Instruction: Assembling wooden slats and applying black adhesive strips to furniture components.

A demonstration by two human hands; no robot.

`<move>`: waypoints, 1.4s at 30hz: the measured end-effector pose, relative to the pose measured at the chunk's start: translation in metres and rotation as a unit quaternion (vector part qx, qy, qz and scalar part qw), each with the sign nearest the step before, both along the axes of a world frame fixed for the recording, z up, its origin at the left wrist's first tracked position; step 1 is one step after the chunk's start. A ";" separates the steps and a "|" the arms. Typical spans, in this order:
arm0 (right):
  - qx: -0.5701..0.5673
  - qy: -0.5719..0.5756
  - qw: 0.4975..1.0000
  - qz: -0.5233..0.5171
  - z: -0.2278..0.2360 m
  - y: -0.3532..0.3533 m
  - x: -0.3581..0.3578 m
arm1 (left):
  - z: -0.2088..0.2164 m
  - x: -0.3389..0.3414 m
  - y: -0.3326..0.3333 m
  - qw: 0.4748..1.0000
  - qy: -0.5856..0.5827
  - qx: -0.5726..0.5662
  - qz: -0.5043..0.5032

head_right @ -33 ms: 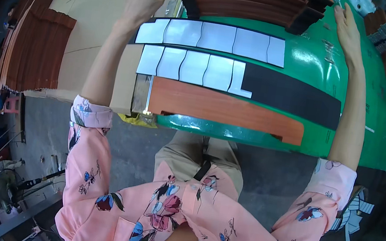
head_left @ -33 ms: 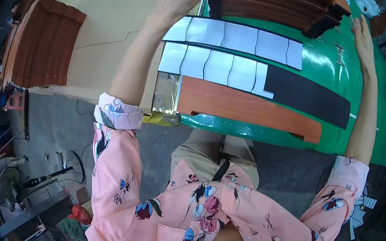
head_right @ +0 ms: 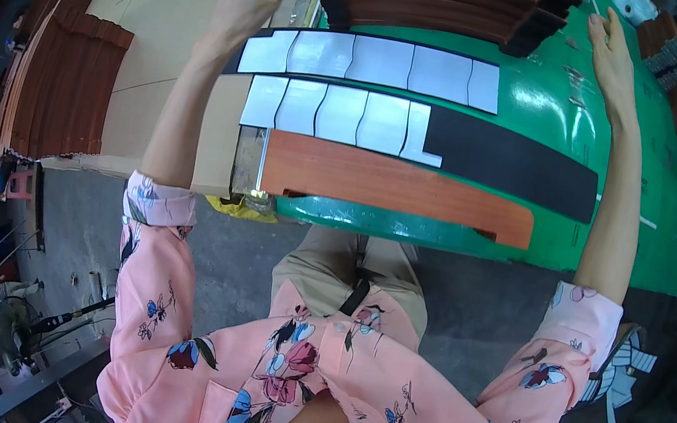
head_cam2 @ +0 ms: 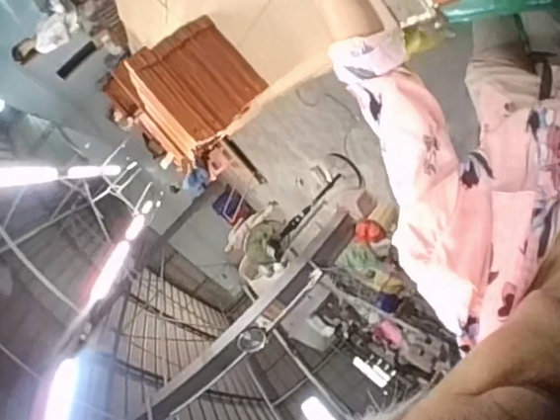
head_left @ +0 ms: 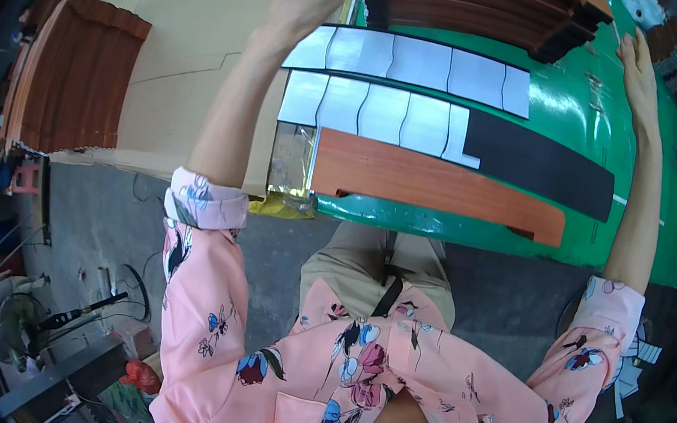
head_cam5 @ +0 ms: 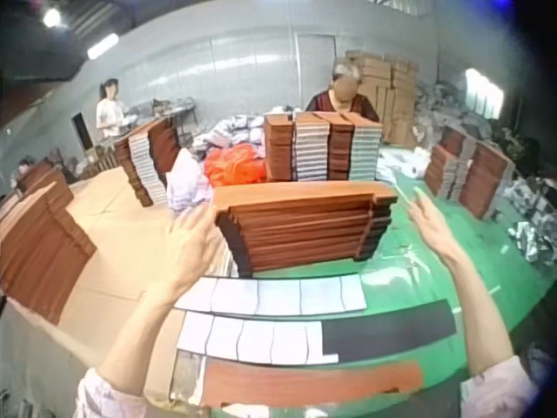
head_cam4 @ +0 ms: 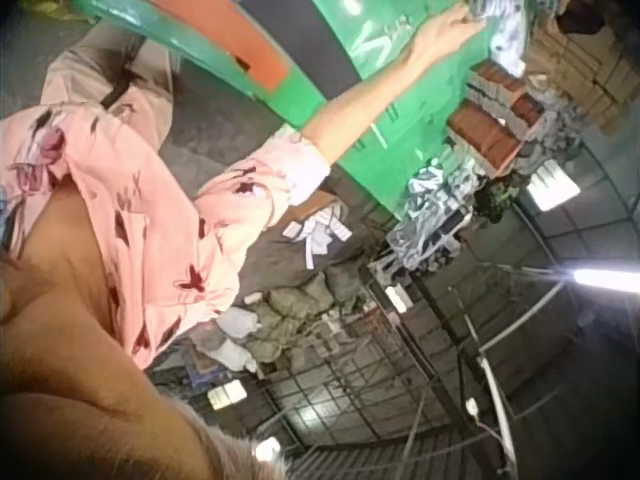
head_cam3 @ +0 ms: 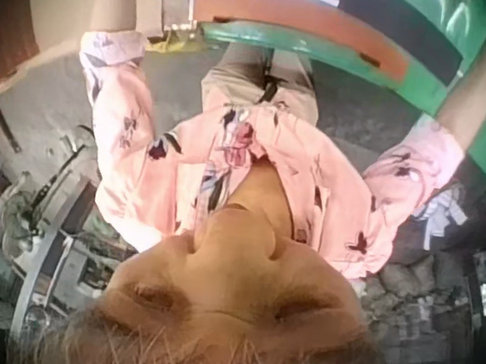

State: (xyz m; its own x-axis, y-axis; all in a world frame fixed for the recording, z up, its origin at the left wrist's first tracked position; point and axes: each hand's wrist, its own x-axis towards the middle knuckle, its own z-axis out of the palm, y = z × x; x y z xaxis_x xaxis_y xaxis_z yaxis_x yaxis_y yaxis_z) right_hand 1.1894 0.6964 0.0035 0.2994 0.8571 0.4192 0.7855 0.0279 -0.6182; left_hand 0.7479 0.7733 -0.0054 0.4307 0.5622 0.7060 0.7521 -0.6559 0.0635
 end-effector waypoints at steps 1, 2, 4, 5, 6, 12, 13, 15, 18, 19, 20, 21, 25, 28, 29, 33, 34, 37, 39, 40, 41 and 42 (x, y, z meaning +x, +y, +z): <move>0.000 0.011 1.000 0.006 -0.006 -0.015 -0.010 | 0.002 -0.011 -0.015 1.000 0.011 0.000 0.006; 0.002 0.011 1.000 0.025 -0.004 -0.038 -0.014 | 0.001 -0.016 -0.035 0.995 -0.097 -0.011 -0.007; -0.008 0.021 0.999 0.048 -0.002 -0.090 -0.016 | 0.001 -0.033 -0.083 0.971 -0.199 -0.130 -0.016; -0.026 0.035 0.998 0.055 -0.012 -0.117 -0.015 | -0.006 -0.050 -0.112 0.953 -0.186 -0.238 -0.011; -0.073 0.060 0.993 0.068 -0.020 -0.143 -0.019 | -0.022 -0.070 -0.137 0.938 -0.194 -0.286 -0.021; -0.165 0.008 0.977 0.135 -0.047 -0.254 -0.079 | -0.074 -0.078 -0.250 0.905 -0.205 -0.372 -0.018; -0.137 -0.043 0.980 0.140 -0.051 -0.261 -0.082 | -0.079 -0.071 -0.256 0.905 -0.209 -0.370 -0.019; -0.117 -0.040 0.984 0.125 -0.059 -0.264 -0.089 | -0.086 -0.066 -0.257 0.912 -0.212 -0.350 -0.007; -0.086 0.007 0.990 0.110 -0.070 -0.260 -0.092 | -0.093 -0.070 -0.250 0.924 -0.212 -0.317 0.009; -0.075 0.045 0.991 0.102 -0.075 -0.259 -0.088 | -0.093 -0.071 -0.249 0.928 -0.212 -0.306 0.002; -0.041 0.061 0.992 0.103 -0.081 -0.258 -0.085 | -0.087 -0.064 -0.249 0.913 -0.261 -0.314 -0.019; -0.037 0.064 0.991 0.111 -0.083 -0.258 -0.081 | -0.084 -0.064 -0.248 0.915 -0.261 -0.308 -0.012; -0.023 0.148 0.983 0.111 -0.072 -0.255 -0.082 | -0.066 -0.063 -0.249 0.945 -0.240 -0.221 -0.030; 0.011 0.102 0.992 0.071 -0.062 -0.250 -0.080 | -0.056 -0.058 -0.254 0.954 -0.218 -0.206 -0.026; 0.011 0.103 0.992 0.073 -0.058 -0.248 -0.080 | -0.053 -0.056 -0.255 0.955 -0.215 -0.203 -0.023; -0.011 0.094 0.994 0.046 -0.054 -0.240 -0.081 | -0.052 -0.051 -0.250 0.959 -0.213 -0.188 -0.017; -0.017 0.043 0.998 0.044 -0.052 -0.239 -0.081 | -0.051 -0.050 -0.249 0.958 -0.208 -0.196 -0.017; -0.039 0.012 0.999 0.017 -0.040 -0.234 -0.080 | -0.044 -0.048 -0.244 0.959 -0.201 -0.199 -0.024; -0.058 0.032 0.998 -0.012 -0.041 -0.231 -0.080 | -0.046 -0.049 -0.241 0.956 -0.201 -0.210 -0.026; -0.068 0.045 0.997 -0.005 -0.046 -0.229 -0.078 | -0.049 -0.047 -0.238 0.954 -0.204 -0.218 -0.031; -0.078 0.057 0.995 0.001 -0.050 -0.229 -0.076 | -0.050 -0.046 -0.237 0.952 -0.205 -0.223 -0.037; -0.085 0.081 0.993 -0.001 -0.054 -0.229 -0.073 | -0.049 -0.046 -0.237 0.952 -0.203 -0.227 -0.026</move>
